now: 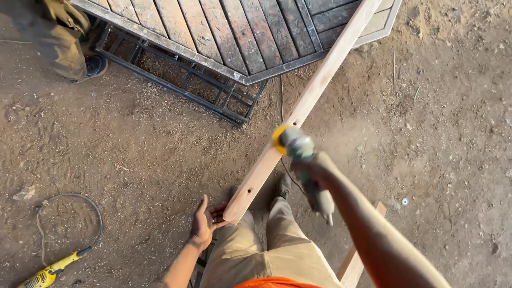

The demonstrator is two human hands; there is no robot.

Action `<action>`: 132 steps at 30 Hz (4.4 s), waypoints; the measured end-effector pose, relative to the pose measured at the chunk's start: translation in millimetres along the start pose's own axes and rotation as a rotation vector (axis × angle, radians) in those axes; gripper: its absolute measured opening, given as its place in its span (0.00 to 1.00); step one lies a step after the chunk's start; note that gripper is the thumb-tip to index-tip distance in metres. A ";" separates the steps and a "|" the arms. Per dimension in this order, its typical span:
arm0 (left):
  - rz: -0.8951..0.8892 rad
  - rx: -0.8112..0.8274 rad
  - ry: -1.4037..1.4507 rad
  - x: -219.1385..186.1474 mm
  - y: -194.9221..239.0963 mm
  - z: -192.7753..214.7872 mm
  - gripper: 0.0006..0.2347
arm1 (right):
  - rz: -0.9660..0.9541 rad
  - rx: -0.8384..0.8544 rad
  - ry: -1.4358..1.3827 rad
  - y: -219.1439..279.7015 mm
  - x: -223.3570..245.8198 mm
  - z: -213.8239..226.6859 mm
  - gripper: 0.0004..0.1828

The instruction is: Sanding a long wooden plank using an angle grinder with a sanding disc attachment.

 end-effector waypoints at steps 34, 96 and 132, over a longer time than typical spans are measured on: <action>-0.637 -0.586 -1.604 138.0 -145.9 -90.0 0.37 | 0.221 0.009 -0.463 -53.2 -65.5 209.1 0.21; -0.279 -0.045 -0.428 -64.1 -109.8 -101.5 0.12 | -0.087 0.022 -0.825 -140.3 57.8 153.0 0.18; -1.008 -0.284 -1.944 -21.5 -94.5 -222.6 0.50 | -0.014 -0.048 -0.689 2.1 -39.4 68.1 0.17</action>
Point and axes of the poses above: each hand's wrist, its own y-axis away from the middle knuckle, its own z-axis out of the back of the hand, x = y × z, the point moved 4 cm from there along -y, towards the middle knuckle, and after that the axes turned 11 degrees about y, right-handed, at the moved point
